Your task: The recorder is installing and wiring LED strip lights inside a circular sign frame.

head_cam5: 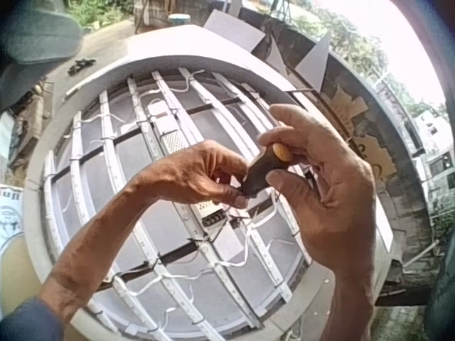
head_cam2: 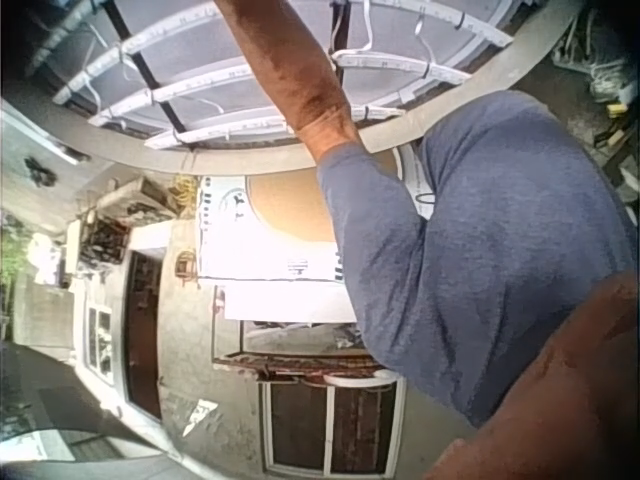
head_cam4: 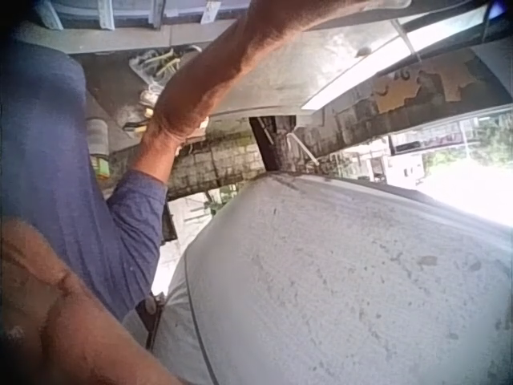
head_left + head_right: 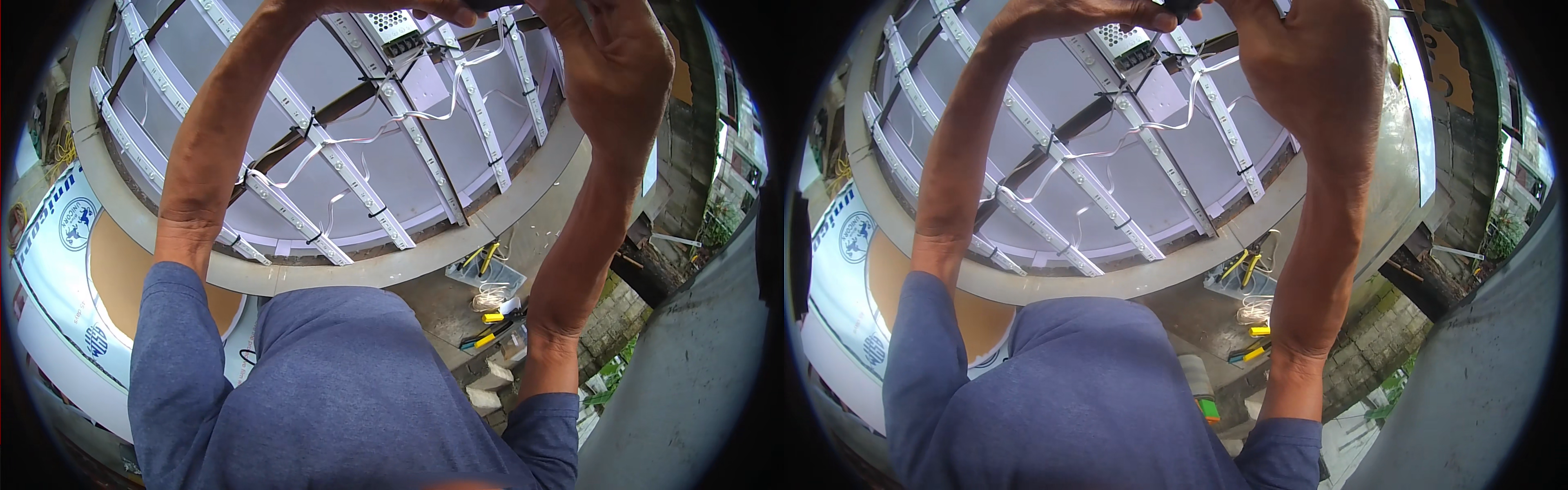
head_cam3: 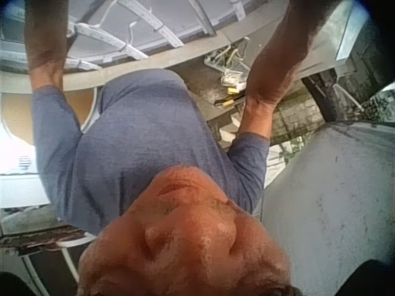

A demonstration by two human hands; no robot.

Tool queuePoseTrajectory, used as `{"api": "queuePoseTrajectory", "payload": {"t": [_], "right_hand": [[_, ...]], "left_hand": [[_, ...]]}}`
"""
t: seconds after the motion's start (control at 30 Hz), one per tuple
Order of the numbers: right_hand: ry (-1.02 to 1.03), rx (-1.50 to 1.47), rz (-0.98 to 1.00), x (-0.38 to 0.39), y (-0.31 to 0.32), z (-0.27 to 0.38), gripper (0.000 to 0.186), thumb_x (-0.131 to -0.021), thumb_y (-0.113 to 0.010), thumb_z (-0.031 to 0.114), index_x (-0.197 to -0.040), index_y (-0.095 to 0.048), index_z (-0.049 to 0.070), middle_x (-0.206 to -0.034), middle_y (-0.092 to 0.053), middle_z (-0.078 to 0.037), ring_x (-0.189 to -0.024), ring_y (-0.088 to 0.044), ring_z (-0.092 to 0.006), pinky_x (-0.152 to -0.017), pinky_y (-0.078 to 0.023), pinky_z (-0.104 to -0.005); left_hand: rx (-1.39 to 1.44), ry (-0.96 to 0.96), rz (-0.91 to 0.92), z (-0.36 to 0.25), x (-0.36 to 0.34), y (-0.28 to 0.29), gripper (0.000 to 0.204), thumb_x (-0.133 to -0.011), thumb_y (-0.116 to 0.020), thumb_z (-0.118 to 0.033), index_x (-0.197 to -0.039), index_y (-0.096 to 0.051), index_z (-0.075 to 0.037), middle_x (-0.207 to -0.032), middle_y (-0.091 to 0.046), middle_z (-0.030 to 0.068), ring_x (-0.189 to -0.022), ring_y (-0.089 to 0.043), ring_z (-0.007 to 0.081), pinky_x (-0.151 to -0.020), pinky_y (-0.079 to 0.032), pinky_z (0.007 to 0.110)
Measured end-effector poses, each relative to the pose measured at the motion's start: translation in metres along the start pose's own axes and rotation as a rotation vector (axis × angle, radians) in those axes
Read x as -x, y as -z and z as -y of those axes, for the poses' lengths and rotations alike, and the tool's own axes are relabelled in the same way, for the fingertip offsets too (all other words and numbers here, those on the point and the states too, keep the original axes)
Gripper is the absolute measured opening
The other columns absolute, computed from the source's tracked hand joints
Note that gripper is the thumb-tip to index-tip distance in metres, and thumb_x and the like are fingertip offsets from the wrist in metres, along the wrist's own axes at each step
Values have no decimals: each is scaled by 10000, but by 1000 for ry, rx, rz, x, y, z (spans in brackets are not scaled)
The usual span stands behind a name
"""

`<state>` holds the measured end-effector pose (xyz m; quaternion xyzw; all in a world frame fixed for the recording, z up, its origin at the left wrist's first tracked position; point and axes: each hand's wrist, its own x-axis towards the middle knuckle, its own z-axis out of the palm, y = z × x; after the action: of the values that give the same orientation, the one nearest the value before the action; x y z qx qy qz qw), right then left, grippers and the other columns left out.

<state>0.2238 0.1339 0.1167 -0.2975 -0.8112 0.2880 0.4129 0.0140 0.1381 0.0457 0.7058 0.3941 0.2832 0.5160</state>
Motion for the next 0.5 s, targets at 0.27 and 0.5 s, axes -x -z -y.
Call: {"api": "queuePoseTrajectory", "payload": {"t": [0.27, 0.5], "right_hand": [[-191, 55, 67, 3, 8, 19, 406, -864, -769, -7, -1252, -668, -69, -1082, -702, -159, -1028, -679, -178, -874, -566, -296], [174, 130, 108, -5, 0, 1, 393, -890, -781, 57, -1253, -676, -51, -990, -694, -97, -920, -686, -158, -804, -575, -289]], "left_hand": [[264, -72, -60, 12, -6, -10, 240, -845, -869, -208, -1000, -776, -51, -785, -711, -44, -639, -531, 30, -558, -415, 233], [292, -87, -64, 12, -4, -11, 251, -839, -874, -205, -1011, -777, -51, -833, -738, -24, -689, -597, 48, -605, -462, 227]]}}
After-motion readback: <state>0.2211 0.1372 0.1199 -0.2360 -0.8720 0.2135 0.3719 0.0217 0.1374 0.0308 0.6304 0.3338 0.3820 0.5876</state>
